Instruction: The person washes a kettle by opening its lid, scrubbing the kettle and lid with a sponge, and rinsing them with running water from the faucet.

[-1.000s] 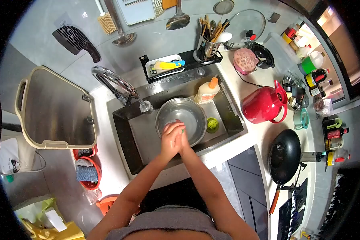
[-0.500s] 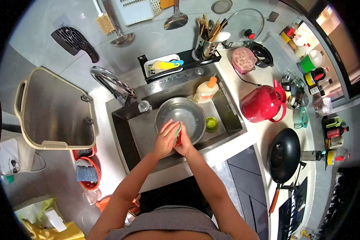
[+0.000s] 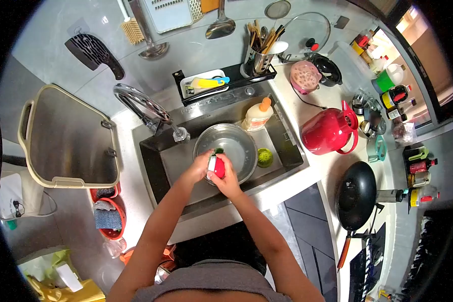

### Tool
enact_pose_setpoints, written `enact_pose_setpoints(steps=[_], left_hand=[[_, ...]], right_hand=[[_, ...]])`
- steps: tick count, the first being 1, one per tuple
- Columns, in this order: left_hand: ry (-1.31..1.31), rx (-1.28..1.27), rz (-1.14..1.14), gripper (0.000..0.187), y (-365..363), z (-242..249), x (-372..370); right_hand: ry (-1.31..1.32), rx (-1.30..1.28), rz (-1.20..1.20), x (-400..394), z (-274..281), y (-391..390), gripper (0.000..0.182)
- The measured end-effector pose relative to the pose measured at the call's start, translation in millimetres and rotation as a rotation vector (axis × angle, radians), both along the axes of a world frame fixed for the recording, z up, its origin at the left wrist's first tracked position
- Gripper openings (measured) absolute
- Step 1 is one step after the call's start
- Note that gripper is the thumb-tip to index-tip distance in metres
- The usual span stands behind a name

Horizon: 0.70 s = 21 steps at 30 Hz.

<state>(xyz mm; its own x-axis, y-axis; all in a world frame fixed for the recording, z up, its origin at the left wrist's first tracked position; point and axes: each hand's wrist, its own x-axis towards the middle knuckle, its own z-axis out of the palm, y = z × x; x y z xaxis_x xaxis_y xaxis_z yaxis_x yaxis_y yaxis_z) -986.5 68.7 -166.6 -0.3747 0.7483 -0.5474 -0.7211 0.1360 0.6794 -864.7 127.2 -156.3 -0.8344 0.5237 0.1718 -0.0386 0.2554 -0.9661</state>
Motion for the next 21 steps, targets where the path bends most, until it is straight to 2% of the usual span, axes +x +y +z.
enact_pose_setpoints(steps=[3, 4, 5, 7, 8, 11, 12, 13, 15, 18, 21], left_hand=[[0.224, 0.01, 0.158, 0.043, 3, -5, 14], [0.333, 0.117, 0.152, 0.048, 3, 0, 19], [0.374, 0.12, 0.196, 0.044, 2, 4, 31], [1.188, 0.114, 0.183, 0.04, -4, 16, 43], [1.264, 0.128, 0.151, 0.039, -8, 21, 43], [0.949, 0.149, 0.197, 0.035, -11, 10, 44], [0.761, 0.152, 0.185, 0.032, -12, 9, 38], [0.431, 0.111, 0.211, 0.032, -12, 8, 35], [-0.047, 0.32, 0.346, 0.039, -9, 14, 26], [-0.109, 0.315, 0.426, 0.045, -10, 11, 18], [0.329, 0.027, 0.304, 0.044, -12, 16, 29]], right_hand=[[0.17, -0.419, -0.147, -10, -12, -4, 0.044], [0.174, -0.68, -0.197, -14, -4, -4, 0.038], [0.164, -0.829, -0.276, -18, -4, -2, 0.042], [0.073, -1.133, -0.252, -14, -12, 10, 0.048], [0.018, -1.303, -0.162, -8, -14, 14, 0.052], [-0.18, -1.186, -0.144, -7, -2, 11, 0.054], [-0.229, -1.135, -0.115, -6, -9, 14, 0.051], [-0.199, -1.126, -0.125, -4, -16, 14, 0.046], [-0.136, -1.106, -0.144, -2, -22, 16, 0.035], [-0.024, -1.213, -0.168, 4, -17, 23, 0.031], [0.026, -1.205, -0.154, 3, -11, 21, 0.028]])
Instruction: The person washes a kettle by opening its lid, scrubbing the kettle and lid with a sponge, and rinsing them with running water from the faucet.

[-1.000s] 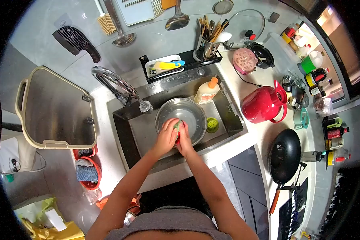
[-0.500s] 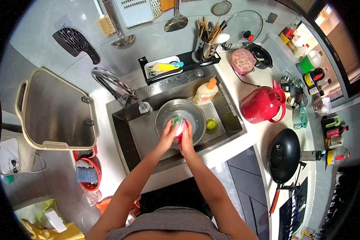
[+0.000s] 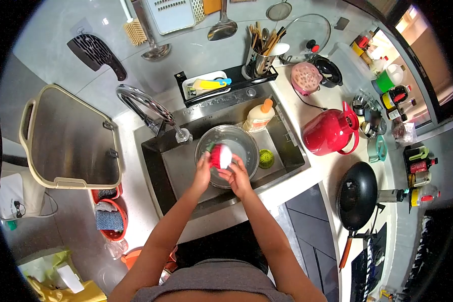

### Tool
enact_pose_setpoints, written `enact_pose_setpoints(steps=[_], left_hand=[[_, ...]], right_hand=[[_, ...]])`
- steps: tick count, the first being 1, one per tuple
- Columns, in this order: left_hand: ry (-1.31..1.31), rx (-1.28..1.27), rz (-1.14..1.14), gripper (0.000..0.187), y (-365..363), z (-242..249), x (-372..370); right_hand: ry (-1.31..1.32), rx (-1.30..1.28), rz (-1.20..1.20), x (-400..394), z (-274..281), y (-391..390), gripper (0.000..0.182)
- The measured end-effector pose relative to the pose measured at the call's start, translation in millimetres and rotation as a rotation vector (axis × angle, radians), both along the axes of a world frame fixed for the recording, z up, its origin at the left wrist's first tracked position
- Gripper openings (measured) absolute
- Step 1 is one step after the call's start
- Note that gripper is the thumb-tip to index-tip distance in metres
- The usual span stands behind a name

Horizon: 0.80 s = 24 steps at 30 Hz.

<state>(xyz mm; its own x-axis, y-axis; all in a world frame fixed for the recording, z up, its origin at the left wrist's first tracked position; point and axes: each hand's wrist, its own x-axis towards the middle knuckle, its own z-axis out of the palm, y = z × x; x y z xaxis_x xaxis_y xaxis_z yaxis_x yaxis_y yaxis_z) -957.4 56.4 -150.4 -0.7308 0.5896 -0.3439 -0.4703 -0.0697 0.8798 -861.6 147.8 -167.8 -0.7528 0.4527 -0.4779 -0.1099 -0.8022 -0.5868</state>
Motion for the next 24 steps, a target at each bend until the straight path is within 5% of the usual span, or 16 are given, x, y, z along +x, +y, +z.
enact_pose_setpoints(steps=[4, 7, 10, 11, 14, 16, 18, 21, 22, 24], left_hand=[[0.383, 0.172, -0.083, 0.036, 7, 6, 9], [0.272, 0.248, -0.007, 0.035, 9, -4, 10], [0.306, 0.218, 0.046, 0.035, 4, -9, 9], [0.314, 0.233, 0.035, 0.035, 3, -11, 10], [0.974, -0.002, -0.046, 0.038, 0, 17, 19], [1.174, -0.083, -0.139, 0.044, -2, 18, 26], [1.212, -0.128, -0.173, 0.042, 0, 19, 29], [1.098, -0.153, -0.132, 0.035, 5, 21, 23], [1.02, -0.195, -0.212, 0.033, 6, 21, 17], [0.858, -0.275, -0.366, 0.031, 7, 21, 4]], right_hand=[[-0.066, 0.078, -0.014, -11, 21, -7, 0.041], [0.052, 0.355, -0.046, -12, 24, -8, 0.06], [0.36, -0.007, 0.208, -2, 38, 9, 0.064], [0.327, -0.017, 0.243, -2, 43, 8, 0.051], [0.011, -0.087, 0.145, -14, 22, 3, 0.05], [-0.083, -0.213, 0.146, -16, 11, 4, 0.05], [-0.045, -0.306, 0.135, -17, 2, 4, 0.047], [-0.133, -0.066, 0.061, -11, -8, -7, 0.047], [-0.249, 0.05, 0.001, -14, 35, -20, 0.047], [-0.182, 0.17, -0.07, -15, 18, -25, 0.046]])
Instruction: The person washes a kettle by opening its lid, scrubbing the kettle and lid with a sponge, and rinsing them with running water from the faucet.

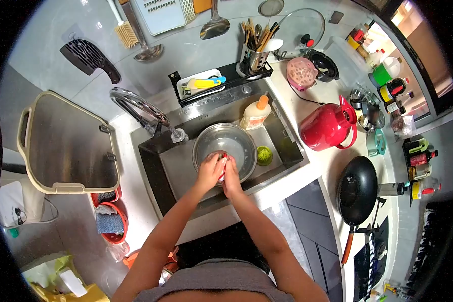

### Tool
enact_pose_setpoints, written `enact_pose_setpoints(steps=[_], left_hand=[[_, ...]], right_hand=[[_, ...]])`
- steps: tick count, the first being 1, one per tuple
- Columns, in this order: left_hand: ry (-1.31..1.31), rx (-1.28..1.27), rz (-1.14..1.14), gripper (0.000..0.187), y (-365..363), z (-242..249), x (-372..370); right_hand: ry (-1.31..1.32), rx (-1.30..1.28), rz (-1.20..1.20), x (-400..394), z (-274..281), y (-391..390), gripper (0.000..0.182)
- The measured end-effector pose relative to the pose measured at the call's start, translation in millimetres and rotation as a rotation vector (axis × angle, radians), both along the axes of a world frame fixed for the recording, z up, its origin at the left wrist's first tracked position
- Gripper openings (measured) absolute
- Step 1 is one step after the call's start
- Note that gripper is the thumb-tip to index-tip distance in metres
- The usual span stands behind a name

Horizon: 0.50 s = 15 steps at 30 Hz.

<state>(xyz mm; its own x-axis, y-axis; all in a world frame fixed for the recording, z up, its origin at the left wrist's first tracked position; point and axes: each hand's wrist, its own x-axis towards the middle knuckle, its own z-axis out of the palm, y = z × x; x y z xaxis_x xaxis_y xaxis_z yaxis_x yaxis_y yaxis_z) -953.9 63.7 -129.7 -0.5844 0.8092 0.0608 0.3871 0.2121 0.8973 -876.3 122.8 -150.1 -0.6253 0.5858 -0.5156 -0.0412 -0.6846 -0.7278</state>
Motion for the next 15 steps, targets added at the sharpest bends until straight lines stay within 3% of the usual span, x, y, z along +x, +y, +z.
enact_pose_setpoints(steps=[1, 3, 6, 8, 12, 13, 15], left_hand=[[-0.085, 0.055, 0.034, 0.03, 3, -1, -2], [0.083, 0.11, 0.05, 0.03, 5, -6, 4], [0.239, 0.253, 0.036, 0.025, 6, 2, 10], [0.208, 0.197, -0.006, 0.022, 4, -12, 4], [0.17, 0.146, 0.235, 0.024, 15, -2, 3], [0.023, 0.335, 0.349, 0.044, 25, -3, 4], [-0.436, 0.057, 0.457, 0.051, 27, 2, -1]], right_hand=[[0.012, 0.013, -0.023, 0, -10, 1, 0.046], [0.04, 0.036, -0.071, -2, -26, 2, 0.045], [-0.109, -0.213, 0.055, -1, 17, 18, 0.05], [-0.129, -0.09, 0.08, -2, 2, 13, 0.051], [-0.188, 0.084, 0.062, -8, 18, -3, 0.052], [-0.163, 0.13, 0.032, -9, 21, -5, 0.049], [-0.207, 0.279, 0.12, -4, 15, -3, 0.046]])
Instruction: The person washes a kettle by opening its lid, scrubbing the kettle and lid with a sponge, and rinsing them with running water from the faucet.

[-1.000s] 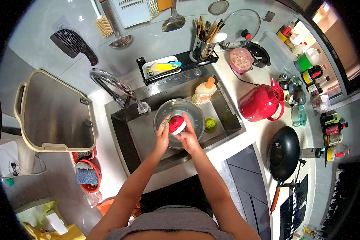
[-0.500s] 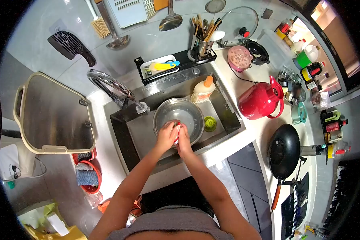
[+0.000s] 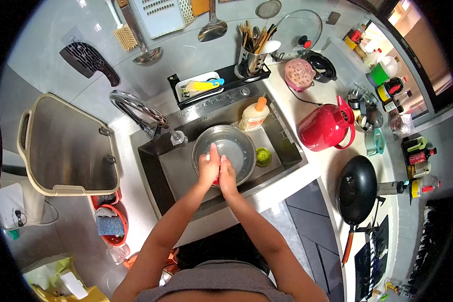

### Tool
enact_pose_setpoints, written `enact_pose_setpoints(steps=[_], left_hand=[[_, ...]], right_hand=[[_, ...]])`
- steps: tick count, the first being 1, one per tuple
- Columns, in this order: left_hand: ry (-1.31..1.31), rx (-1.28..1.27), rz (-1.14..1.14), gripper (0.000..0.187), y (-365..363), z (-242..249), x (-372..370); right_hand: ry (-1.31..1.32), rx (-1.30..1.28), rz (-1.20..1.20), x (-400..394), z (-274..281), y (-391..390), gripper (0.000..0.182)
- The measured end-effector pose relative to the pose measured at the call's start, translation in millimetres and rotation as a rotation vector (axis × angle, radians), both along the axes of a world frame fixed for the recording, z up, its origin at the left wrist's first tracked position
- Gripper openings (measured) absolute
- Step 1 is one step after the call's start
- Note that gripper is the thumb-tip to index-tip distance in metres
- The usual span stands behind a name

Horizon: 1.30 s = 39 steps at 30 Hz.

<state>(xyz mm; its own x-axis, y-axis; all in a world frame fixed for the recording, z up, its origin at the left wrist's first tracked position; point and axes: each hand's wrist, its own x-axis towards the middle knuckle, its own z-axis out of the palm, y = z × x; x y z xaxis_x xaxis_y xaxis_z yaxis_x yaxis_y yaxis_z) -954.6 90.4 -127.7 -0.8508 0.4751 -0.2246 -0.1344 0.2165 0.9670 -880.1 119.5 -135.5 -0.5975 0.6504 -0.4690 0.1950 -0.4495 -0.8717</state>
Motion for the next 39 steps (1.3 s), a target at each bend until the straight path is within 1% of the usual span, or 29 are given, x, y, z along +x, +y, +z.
enact_pose_setpoints(steps=[1, 2, 3, 5, 6, 7, 8, 9, 10, 11, 12, 13, 15, 16, 19, 20, 21, 23, 24, 27, 29, 31, 32, 33, 34, 35, 37, 38, 39], left_hand=[[-0.254, -0.091, 0.016, 0.055, 1, 5, -3], [-0.308, -0.032, 0.006, 0.06, 3, 7, -8], [-0.417, 0.075, -0.07, 0.058, -2, 4, -15], [-0.567, 0.254, -0.039, 0.052, -5, -3, -11], [-0.306, 0.208, -0.093, 0.046, -4, -18, -3], [-0.044, 0.159, -0.145, 0.041, -5, -20, 6], [0.359, 0.096, -0.213, 0.03, -9, -22, 11], [0.528, 0.071, -0.27, 0.031, -16, -4, 16], [0.683, 0.053, -0.288, 0.034, -19, 1, 23], [0.838, 0.035, -0.303, 0.04, -22, 2, 29], [0.835, 0.014, -0.357, 0.044, -26, -4, 29], [0.812, 0.018, -0.355, 0.044, -28, -5, 27], [0.76, 0.026, -0.344, 0.042, -30, -9, 25], [0.596, 0.074, -0.228, 0.033, -25, -12, 26], [-0.046, -0.137, -0.243, 0.031, -18, -2, 18], [-0.029, -0.028, -0.121, 0.034, -10, -23, 27], [0.272, 0.118, -0.048, 0.034, -6, -23, 34], [0.678, -0.018, -0.034, 0.038, -6, -8, 53], [0.704, -0.014, -0.114, 0.044, -12, -5, 53], [0.691, 0.103, -0.201, 0.042, -17, -18, 37], [0.343, 0.169, -0.11, 0.034, -15, -21, 28], [0.375, 0.022, -0.085, 0.032, -14, -19, 21], [0.229, 0.013, -0.097, 0.031, -13, -18, 16], [0.082, 0.005, -0.11, 0.03, -12, -18, 11], [0.113, -0.003, -0.142, 0.028, -13, -21, 6], [0.239, 0.005, -0.149, 0.028, -13, -23, 6], [0.495, 0.018, -0.162, 0.03, -14, -21, 6], [0.682, 0.008, -0.156, 0.03, -13, -19, 12], [0.589, -0.03, -0.179, 0.031, -18, -7, 20]], right_hand=[[-0.023, 0.073, 0.048, 3, -3, 0, 0.045], [0.111, 0.291, -0.056, 1, -9, -6, 0.041], [0.134, 0.249, -0.071, 1, -10, -6, 0.041], [0.181, 0.163, -0.1, 1, -14, -4, 0.041], [0.192, -0.131, -0.224, -3, -13, 0, 0.04], [0.206, -0.288, -0.286, -7, -11, 5, 0.04], [0.257, -0.453, -0.278, -7, -9, 11, 0.04], [0.311, -0.616, -0.27, -6, -4, 18, 0.04], [0.372, -0.716, -0.247, -5, -13, 29, 0.039], [0.407, -0.738, -0.158, -2, -23, 36, 0.038], [0.369, -0.783, -0.164, -2, -15, 34, 0.038], [0.329, -0.83, -0.171, -1, -4, 31, 0.037], [0.282, -0.811, -0.177, 0, 3, 26, 0.037], [0.257, -0.802, -0.178, 0, 4, 24, 0.038], [0.367, -0.699, -0.266, -1, -11, 14, 0.038], [0.433, -0.709, -0.316, 0, -15, 15, 0.037], [0.461, -0.74, -0.357, 2, -14, 19, 0.034], [0.574, -0.708, -0.339, 2, -29, 33, 0.032], [0.661, -0.798, -0.223, 1, -29, 37, 0.03], [0.488, -0.835, -0.287, 9, -28, 38, 0.03], [0.473, -0.836, -0.178, 9, -22, 33, 0.038], [0.415, -0.875, -0.128, 8, -8, 27, 0.045], [0.328, -0.794, -0.133, 9, -13, 26, 0.053], [0.131, -0.627, -0.16, 8, 7, 21, 0.048], [0.013, -0.454, -0.145, 8, 2, 20, 0.047], [-0.103, -0.279, -0.128, 8, -7, 20, 0.046], [0.104, -0.057, -0.243, 2, -23, 18, 0.047], [0.208, 0.052, -0.298, 1, -30, 17, 0.047], [0.25, -0.072, -0.286, 1, -28, 18, 0.048]])
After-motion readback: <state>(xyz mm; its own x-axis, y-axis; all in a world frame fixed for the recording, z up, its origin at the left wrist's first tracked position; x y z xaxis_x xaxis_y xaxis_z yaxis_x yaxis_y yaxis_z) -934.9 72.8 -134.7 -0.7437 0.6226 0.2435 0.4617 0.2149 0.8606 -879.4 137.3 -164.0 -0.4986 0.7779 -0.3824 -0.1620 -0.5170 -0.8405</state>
